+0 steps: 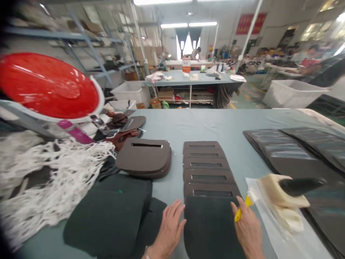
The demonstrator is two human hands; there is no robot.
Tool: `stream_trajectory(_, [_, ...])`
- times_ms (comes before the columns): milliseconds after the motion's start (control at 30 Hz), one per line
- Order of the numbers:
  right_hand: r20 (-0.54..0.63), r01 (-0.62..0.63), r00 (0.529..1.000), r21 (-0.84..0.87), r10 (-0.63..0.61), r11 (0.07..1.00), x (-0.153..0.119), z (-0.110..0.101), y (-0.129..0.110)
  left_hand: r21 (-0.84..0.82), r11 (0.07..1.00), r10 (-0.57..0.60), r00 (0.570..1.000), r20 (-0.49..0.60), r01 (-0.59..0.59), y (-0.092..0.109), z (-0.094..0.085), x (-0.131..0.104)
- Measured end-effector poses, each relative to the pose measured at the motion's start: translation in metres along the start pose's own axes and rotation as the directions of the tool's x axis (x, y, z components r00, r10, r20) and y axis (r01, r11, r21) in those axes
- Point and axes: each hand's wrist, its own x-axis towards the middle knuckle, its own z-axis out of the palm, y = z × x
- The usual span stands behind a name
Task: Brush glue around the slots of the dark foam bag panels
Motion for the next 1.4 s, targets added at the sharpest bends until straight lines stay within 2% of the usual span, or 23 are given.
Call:
stream_trajectory(67, [-0.029, 0.01, 1.0, 0.169, -0.005, 0.986, 0.028, -0.006, -0.05, -0.004, 0.997, -0.076, 0.991, -0.114, 0.076, -0.031, -0.029, 0.015])
stream_trajectory(133, [-0.032, 0.014, 0.999, 0.372, -0.002, 0.928, 0.058, -0.011, -0.114, -0.003, 0.988, -0.15, 0.963, -0.224, 0.153, -0.068, -0.057, 0.03])
stream_trajectory(200, [-0.003, 0.013, 1.0, 0.596, -0.014, 0.803, 0.087, -0.012, -0.19, -0.009, 0.977, -0.205, 0.926, -0.317, 0.214, -0.107, -0.082, 0.045])
stream_trajectory(300, [0.134, -0.063, 0.988, 0.816, -0.082, 0.574, 0.12, -0.002, -0.313, -0.007, 0.967, -0.235, 0.883, -0.405, 0.254, -0.161, -0.108, 0.064])
stream_trajectory(400, [0.242, -0.122, 0.939, 0.899, -0.244, 0.422, 0.134, 0.023, -0.428, 0.03, 0.961, -0.237, 0.871, -0.431, 0.276, -0.202, -0.115, 0.075])
stream_trajectory(467, [0.242, -0.101, 0.903, 0.922, -0.354, 0.374, 0.135, 0.043, -0.489, 0.064, 0.956, -0.235, 0.878, -0.417, 0.287, -0.22, -0.112, 0.077])
stream_trajectory(533, [0.247, -0.053, 0.839, 0.924, -0.485, 0.38, 0.135, 0.065, -0.532, 0.095, 0.952, -0.232, 0.886, -0.401, 0.292, -0.232, -0.107, 0.077])
stream_trajectory(600, [0.264, 0.006, 0.759, 0.911, -0.595, 0.412, 0.142, 0.085, -0.558, 0.099, 0.949, -0.236, 0.883, -0.406, 0.299, -0.237, -0.104, 0.076])
stream_trajectory(633, [0.262, 0.037, 0.741, 0.903, -0.618, 0.427, 0.15, 0.094, -0.567, 0.087, 0.949, -0.24, 0.875, -0.421, 0.302, -0.239, -0.104, 0.075])
stream_trajectory(667, [0.247, 0.066, 0.756, 0.893, -0.607, 0.445, 0.16, 0.103, -0.573, 0.069, 0.951, -0.242, 0.866, -0.437, 0.3, -0.24, -0.104, 0.075])
stream_trajectory(700, [0.218, 0.088, 0.803, 0.877, -0.554, 0.472, 0.171, 0.11, -0.578, 0.049, 0.954, -0.242, 0.859, -0.452, 0.295, -0.24, -0.105, 0.076])
stream_trajectory(767, [0.111, 0.116, 0.924, 0.831, -0.367, 0.544, 0.194, 0.121, -0.587, 0.024, 0.958, -0.242, 0.848, -0.471, 0.287, -0.241, -0.108, 0.077])
stream_trajectory(800, [0.046, 0.127, 0.96, 0.809, -0.277, 0.574, 0.204, 0.125, -0.592, 0.018, 0.958, -0.243, 0.847, -0.473, 0.285, -0.241, -0.108, 0.078])
stream_trajectory(867, [-0.032, 0.157, 0.977, 0.782, -0.213, 0.604, 0.215, 0.13, -0.597, 0.011, 0.955, -0.257, 0.845, -0.469, 0.297, -0.242, -0.11, 0.079])
stream_trajectory(933, [-0.011, 0.153, 0.974, 0.774, -0.228, 0.615, 0.218, 0.132, -0.593, 0.012, 0.952, -0.265, 0.846, -0.463, 0.305, -0.242, -0.111, 0.079])
stream_trajectory(1000, [0.041, 0.084, 0.985, 0.738, -0.169, 0.669, 0.219, 0.132, -0.569, 0.019, 0.952, -0.266, 0.855, -0.446, 0.306, -0.24, -0.114, 0.079])
stream_trajectory(1067, [0.04, -0.001, 0.999, 0.646, -0.033, 0.763, 0.223, 0.127, -0.525, 0.022, 0.952, -0.267, 0.866, -0.423, 0.304, -0.239, -0.118, 0.079])
stream_trajectory(1167, [-0.053, -0.107, 0.988, 0.463, 0.148, 0.88, 0.23, 0.112, -0.445, 0.025, 0.954, -0.265, 0.883, -0.388, 0.297, -0.236, -0.122, 0.079])
stream_trajectory(1233, [-0.115, -0.171, 0.966, 0.391, 0.233, 0.904, 0.233, 0.099, -0.404, 0.047, 0.958, -0.247, 0.895, -0.371, 0.284, -0.235, -0.123, 0.079])
stream_trajectory(1300, [-0.135, -0.198, 0.953, 0.399, 0.271, 0.895, 0.232, 0.089, -0.381, 0.08, 0.96, -0.222, 0.904, -0.365, 0.268, -0.235, -0.123, 0.079])
stream_trajectory(1400, [-0.103, -0.2, 0.955, 0.465, 0.277, 0.862, 0.215, 0.081, -0.37, 0.11, 0.963, -0.193, 0.912, -0.363, 0.247, -0.235, -0.12, 0.08])
